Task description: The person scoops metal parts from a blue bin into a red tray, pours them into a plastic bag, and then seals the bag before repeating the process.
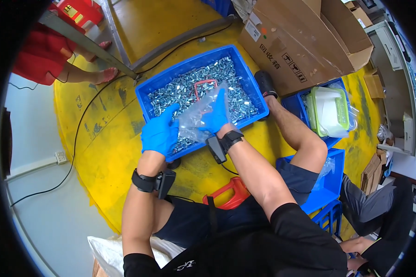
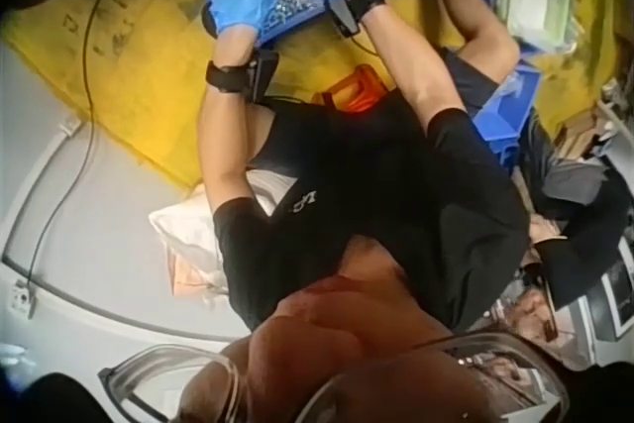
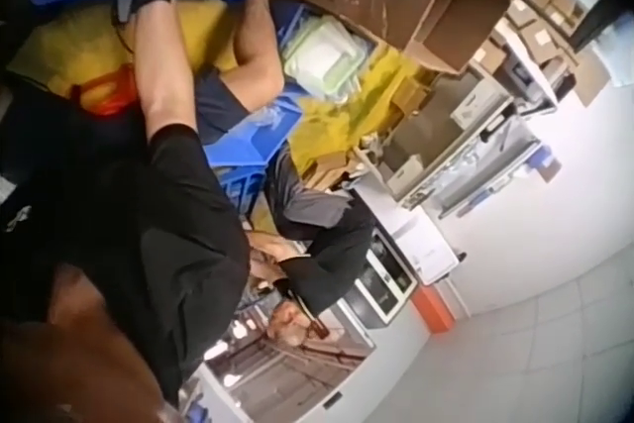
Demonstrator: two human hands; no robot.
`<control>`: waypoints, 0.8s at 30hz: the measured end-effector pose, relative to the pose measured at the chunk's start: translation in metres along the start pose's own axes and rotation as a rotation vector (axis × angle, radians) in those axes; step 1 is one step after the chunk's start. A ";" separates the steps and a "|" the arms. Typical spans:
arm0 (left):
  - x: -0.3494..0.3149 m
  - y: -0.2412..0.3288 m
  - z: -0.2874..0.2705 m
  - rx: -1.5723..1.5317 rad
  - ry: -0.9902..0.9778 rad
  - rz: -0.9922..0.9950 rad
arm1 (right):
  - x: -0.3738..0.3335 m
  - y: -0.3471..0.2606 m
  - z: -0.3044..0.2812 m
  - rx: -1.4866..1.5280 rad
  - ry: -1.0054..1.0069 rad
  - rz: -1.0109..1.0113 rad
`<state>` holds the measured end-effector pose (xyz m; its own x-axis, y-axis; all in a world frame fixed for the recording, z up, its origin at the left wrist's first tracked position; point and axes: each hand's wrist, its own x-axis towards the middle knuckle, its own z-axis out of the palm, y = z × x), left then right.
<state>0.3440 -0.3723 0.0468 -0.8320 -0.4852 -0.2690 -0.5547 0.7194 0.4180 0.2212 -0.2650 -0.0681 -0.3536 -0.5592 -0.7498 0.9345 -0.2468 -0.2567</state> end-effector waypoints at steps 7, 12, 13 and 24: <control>0.025 -0.021 0.002 -0.057 0.072 -0.135 | 0.010 0.028 0.009 -1.360 -0.436 -0.481; 0.042 -0.048 -0.005 -0.051 0.132 -0.295 | -0.094 -0.030 0.042 -0.897 -0.519 -0.078; 0.047 -0.045 -0.003 -0.063 0.108 -0.314 | -0.092 -0.052 0.022 -0.754 -0.467 -0.094; 0.053 -0.021 -0.013 -0.108 -0.017 -0.469 | 0.112 -0.048 -0.106 -0.903 0.232 -0.114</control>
<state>0.3112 -0.4194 0.0350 -0.4925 -0.7363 -0.4641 -0.8670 0.3682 0.3359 0.1414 -0.2320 -0.2049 -0.5186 -0.3736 -0.7691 0.6079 0.4713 -0.6389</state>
